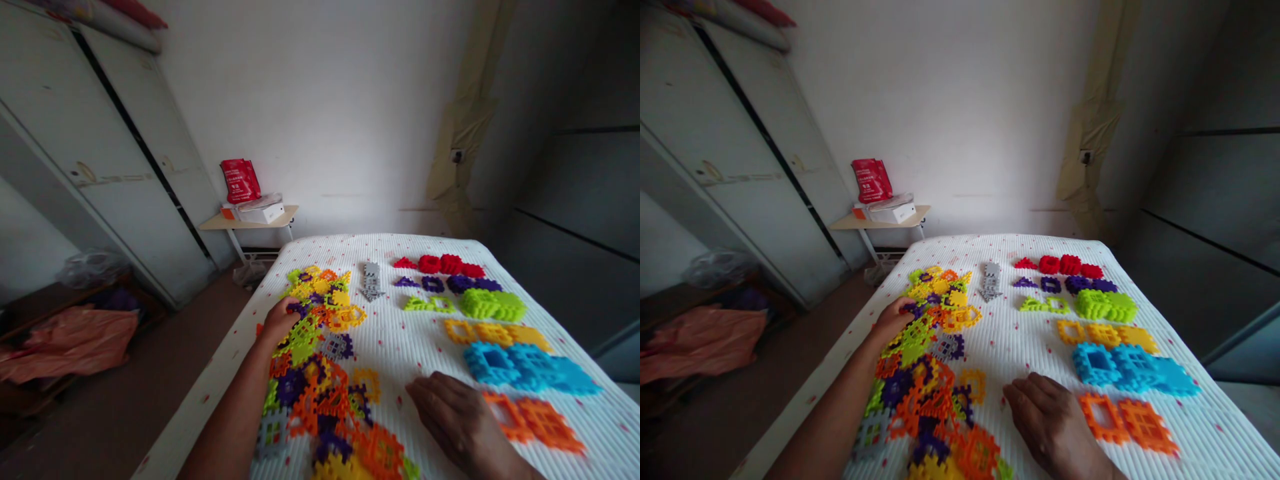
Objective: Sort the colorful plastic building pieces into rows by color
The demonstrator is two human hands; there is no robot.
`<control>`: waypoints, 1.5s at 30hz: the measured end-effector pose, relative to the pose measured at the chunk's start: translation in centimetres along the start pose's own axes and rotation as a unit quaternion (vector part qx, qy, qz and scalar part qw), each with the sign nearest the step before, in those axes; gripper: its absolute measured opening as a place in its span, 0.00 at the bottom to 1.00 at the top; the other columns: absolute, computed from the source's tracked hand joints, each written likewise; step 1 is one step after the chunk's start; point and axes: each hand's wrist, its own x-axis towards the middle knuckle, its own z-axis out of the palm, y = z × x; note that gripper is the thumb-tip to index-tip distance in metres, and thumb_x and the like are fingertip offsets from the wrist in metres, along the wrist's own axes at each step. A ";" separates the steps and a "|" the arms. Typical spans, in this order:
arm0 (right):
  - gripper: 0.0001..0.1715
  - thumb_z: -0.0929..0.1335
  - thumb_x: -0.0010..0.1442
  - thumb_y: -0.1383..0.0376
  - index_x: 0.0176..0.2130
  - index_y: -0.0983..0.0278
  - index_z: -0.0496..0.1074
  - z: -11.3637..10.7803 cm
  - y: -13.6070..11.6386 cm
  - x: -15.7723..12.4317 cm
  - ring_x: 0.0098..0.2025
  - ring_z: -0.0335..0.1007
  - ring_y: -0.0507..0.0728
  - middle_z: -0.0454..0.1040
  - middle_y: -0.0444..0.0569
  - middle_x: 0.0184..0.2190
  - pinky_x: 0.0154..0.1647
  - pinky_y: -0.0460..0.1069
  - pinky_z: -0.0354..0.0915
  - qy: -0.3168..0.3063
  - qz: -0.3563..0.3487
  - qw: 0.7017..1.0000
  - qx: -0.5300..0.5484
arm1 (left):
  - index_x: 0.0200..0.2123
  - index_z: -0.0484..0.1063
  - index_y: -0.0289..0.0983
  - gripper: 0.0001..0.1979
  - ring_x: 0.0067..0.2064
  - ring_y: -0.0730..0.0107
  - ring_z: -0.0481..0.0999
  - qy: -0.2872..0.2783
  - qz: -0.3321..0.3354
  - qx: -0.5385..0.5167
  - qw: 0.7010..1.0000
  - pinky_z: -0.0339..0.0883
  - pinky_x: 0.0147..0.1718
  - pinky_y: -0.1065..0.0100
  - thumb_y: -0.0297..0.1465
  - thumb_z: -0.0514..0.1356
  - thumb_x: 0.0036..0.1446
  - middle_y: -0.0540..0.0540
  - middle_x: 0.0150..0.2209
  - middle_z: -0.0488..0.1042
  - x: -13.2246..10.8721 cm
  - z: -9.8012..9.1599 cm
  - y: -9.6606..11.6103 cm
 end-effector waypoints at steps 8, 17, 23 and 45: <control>0.12 0.61 0.60 0.74 0.43 0.67 0.70 0.2 -0.1 -0.1 0.30 0.71 0.54 0.76 0.52 0.31 0.31 0.49 0.69 -0.024 0.001 1.000 0.015 | 0.44 0.73 0.37 0.27 0.46 0.58 0.74 -0.026 0.031 -0.055 0.998 0.64 0.47 0.63 0.23 0.64 0.35 0.46 0.43 0.76 -1.0 -0.3 1.3; 0.12 0.60 0.61 0.73 0.41 0.66 0.70 0.1 -0.2 0.3 0.29 0.71 0.53 0.75 0.52 0.30 0.30 0.48 0.68 -0.020 0.014 0.999 0.030 | 0.53 0.68 0.36 0.32 0.48 0.58 0.73 -0.011 0.040 -0.165 0.985 0.66 0.46 0.62 0.32 0.64 0.41 0.44 0.48 0.74 -2.3 -1.7 3.9; 0.11 0.60 0.61 0.73 0.40 0.67 0.69 -0.1 -0.3 0.5 0.28 0.70 0.54 0.74 0.52 0.29 0.26 0.47 0.66 -0.025 0.012 0.999 0.029 | 0.52 0.68 0.36 0.33 0.50 0.58 0.72 -0.087 0.034 -0.507 0.857 0.62 0.52 0.61 0.30 0.68 0.38 0.42 0.49 0.74 -4.6 -1.9 6.7; 0.13 0.62 0.61 0.71 0.46 0.65 0.68 0.6 -0.2 0.5 0.40 0.70 0.56 0.74 0.55 0.43 0.38 0.51 0.70 -0.016 0.068 0.997 0.014 | 0.41 0.75 0.34 0.19 0.39 0.64 0.76 -0.124 -0.080 -0.489 0.859 0.67 0.39 0.66 0.33 0.66 0.42 0.42 0.38 0.78 -11.2 6.3 11.1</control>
